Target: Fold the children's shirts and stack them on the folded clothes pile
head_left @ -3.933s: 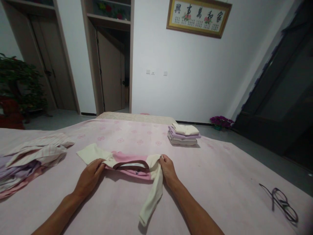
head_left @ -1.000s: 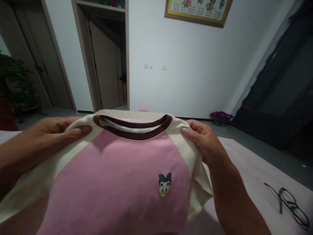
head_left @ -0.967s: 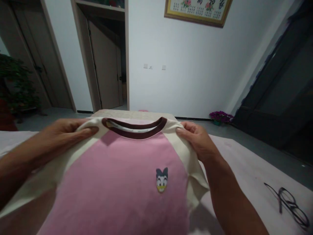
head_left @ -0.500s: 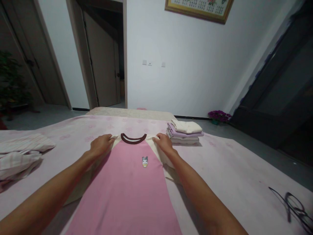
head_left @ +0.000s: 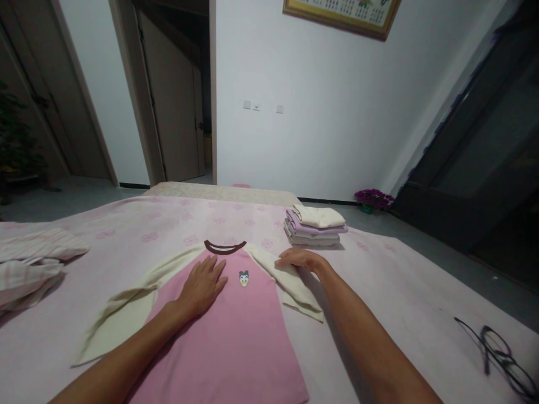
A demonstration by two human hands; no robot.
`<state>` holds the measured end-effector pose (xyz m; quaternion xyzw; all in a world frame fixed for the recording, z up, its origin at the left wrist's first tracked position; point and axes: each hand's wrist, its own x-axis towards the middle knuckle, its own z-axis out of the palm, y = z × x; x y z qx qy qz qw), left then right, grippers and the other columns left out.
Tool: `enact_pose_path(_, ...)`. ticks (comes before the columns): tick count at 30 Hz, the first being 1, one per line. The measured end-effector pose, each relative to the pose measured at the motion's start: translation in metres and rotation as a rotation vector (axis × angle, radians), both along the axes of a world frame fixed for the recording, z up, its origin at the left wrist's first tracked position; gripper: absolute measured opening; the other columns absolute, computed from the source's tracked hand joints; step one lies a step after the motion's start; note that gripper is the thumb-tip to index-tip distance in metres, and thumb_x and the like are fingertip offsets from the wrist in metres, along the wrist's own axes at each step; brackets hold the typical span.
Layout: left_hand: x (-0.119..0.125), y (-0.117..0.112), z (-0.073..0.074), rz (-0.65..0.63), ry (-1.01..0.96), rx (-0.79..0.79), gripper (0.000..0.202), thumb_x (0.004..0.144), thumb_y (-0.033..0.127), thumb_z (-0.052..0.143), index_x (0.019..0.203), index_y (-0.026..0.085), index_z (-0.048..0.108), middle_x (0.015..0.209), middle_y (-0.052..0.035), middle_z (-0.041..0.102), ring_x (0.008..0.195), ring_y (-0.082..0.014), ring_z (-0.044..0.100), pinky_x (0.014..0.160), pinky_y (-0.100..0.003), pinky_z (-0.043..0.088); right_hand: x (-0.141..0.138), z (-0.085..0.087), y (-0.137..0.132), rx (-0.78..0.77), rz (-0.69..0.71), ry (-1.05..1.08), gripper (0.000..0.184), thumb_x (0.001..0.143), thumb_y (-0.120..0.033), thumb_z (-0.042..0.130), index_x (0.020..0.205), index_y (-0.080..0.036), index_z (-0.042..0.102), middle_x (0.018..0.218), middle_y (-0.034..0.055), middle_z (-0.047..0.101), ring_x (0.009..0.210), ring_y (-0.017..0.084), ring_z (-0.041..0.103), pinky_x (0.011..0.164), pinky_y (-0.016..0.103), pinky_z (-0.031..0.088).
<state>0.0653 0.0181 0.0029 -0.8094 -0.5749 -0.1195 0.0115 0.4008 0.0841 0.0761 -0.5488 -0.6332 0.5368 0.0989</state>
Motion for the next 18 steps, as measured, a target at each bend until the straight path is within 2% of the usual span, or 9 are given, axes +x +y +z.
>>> enact_pose_path(3, -0.001, 0.001, -0.006, 0.014, 0.024, 0.000, 0.057, 0.101, 0.043, 0.037, 0.151, 0.017, 0.048, 0.159, -0.0182, 0.040, 0.148, -0.0352, 0.034, 0.120, -0.053, 0.026, 0.015, 0.004, -0.014, -0.101, 0.049, 0.128, 0.041, 0.056, -0.042, 0.083, 0.082, -0.015, 0.069, 0.078, 0.0049, 0.072, 0.064, 0.016, 0.063, 0.062, 0.026, 0.050)
enact_pose_path(7, -0.003, 0.003, -0.009, 0.000, 0.027, 0.006, 0.057, 0.101, 0.043, 0.035, 0.151, 0.018, 0.047, 0.160, -0.0184, 0.039, 0.148, -0.0350, 0.034, 0.120, -0.054, 0.025, 0.038, 0.013, -0.028, -0.018, -0.016, 0.401, 0.058, 0.056, -0.039, 0.084, 0.106, -0.014, 0.067, 0.097, 0.0081, 0.073, 0.077, 0.018, 0.067, 0.074, 0.028, 0.053)
enact_pose_path(9, -0.003, 0.003, -0.009, 0.006, 0.028, 0.008, 0.057, 0.101, 0.043, 0.036, 0.151, 0.019, 0.047, 0.160, -0.0180, 0.039, 0.148, -0.0347, 0.035, 0.120, -0.054, 0.024, 0.048, 0.020, -0.028, 0.046, -0.060, 0.446, 0.063, 0.060, -0.040, 0.083, 0.115, -0.016, 0.063, 0.104, 0.0091, 0.072, 0.082, 0.019, 0.068, 0.076, 0.029, 0.054)
enact_pose_path(10, -0.002, 0.003, -0.009, 0.009, 0.028, 0.008, 0.057, 0.101, 0.043, 0.036, 0.151, 0.019, 0.047, 0.160, -0.0178, 0.039, 0.148, -0.0346, 0.035, 0.120, -0.054, 0.024, 0.053, 0.023, -0.027, 0.075, -0.067, 0.405, 0.064, 0.061, -0.040, 0.081, 0.117, -0.017, 0.062, 0.106, 0.0090, 0.072, 0.084, 0.020, 0.068, 0.075, 0.030, 0.054)
enact_pose_path(12, -0.002, 0.003, -0.008, 0.016, 0.033, 0.002, 0.057, 0.101, 0.043, 0.036, 0.152, 0.020, 0.046, 0.160, -0.0173, 0.039, 0.148, -0.0344, 0.034, 0.120, -0.053, 0.024, 0.062, 0.027, -0.021, 0.156, -0.061, 0.141, 0.057, 0.062, -0.038, 0.078, 0.114, -0.019, 0.065, 0.105, 0.0067, 0.073, 0.083, 0.020, 0.068, 0.071, 0.028, 0.054)
enact_pose_path(15, -0.001, 0.002, -0.007, 0.024, 0.042, -0.015, 0.057, 0.101, 0.043, 0.036, 0.153, 0.021, 0.045, 0.161, -0.0163, 0.039, 0.149, -0.0338, 0.034, 0.120, -0.053, 0.025, 0.074, 0.027, -0.010, 0.298, -0.091, -0.335, 0.033, 0.063, -0.030, 0.074, 0.094, -0.018, 0.072, 0.089, 0.0032, 0.073, 0.077, 0.019, 0.066, 0.064, 0.025, 0.050)
enact_pose_path(18, -0.001, 0.002, -0.006, 0.023, 0.039, -0.015, 0.057, 0.101, 0.044, 0.036, 0.153, 0.022, 0.045, 0.161, -0.0158, 0.038, 0.149, -0.0338, 0.034, 0.120, -0.053, 0.024, 0.084, 0.023, -0.007, 0.418, -0.194, -0.539, 0.018, 0.065, -0.021, 0.071, 0.083, -0.017, 0.071, 0.080, 0.0044, 0.071, 0.077, 0.022, 0.066, 0.065, 0.027, 0.048)
